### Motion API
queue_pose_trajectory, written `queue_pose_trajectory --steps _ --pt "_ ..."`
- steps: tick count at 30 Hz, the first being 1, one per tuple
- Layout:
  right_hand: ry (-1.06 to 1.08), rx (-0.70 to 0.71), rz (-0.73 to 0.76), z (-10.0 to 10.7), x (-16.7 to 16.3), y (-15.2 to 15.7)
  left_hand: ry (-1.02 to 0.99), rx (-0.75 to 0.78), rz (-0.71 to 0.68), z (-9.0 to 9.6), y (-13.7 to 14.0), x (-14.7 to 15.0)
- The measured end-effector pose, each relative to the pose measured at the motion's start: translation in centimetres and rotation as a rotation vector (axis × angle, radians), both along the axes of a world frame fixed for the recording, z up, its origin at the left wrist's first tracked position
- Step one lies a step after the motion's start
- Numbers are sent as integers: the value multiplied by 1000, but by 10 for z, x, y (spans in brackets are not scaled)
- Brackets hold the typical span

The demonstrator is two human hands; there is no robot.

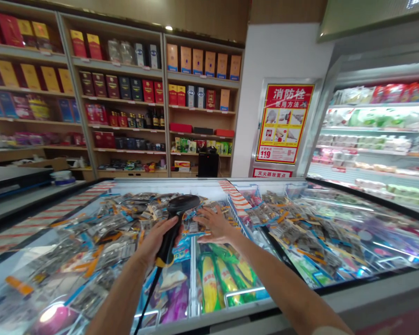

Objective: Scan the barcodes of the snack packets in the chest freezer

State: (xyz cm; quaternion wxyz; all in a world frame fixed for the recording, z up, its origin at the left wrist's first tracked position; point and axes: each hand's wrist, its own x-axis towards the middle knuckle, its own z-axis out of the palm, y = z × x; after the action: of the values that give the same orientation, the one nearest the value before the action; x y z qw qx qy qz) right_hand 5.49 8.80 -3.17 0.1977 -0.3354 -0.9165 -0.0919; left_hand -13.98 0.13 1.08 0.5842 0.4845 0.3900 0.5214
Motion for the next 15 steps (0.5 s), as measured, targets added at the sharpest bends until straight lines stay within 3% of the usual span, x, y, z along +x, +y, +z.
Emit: queue_pose_trajectory --steps 2,4,7,10,13,15 --pt "218 31 -176 -3 18 1 3 -9 9 0 -1 2" --pt "437 15 -472 -5 32 6 7 -14 8 0 -2 3" --pt "514 -93 -764 -3 39 20 20 -3 -26 0 -3 4" --pt "432 -200 -851 2 30 35 51 -2 -55 -2 -2 3" --pt "416 -289 -815 3 23 44 89 -4 -84 -5 -1 3" --pt "517 -309 -760 2 27 45 117 -12 -91 -5 -1 5"
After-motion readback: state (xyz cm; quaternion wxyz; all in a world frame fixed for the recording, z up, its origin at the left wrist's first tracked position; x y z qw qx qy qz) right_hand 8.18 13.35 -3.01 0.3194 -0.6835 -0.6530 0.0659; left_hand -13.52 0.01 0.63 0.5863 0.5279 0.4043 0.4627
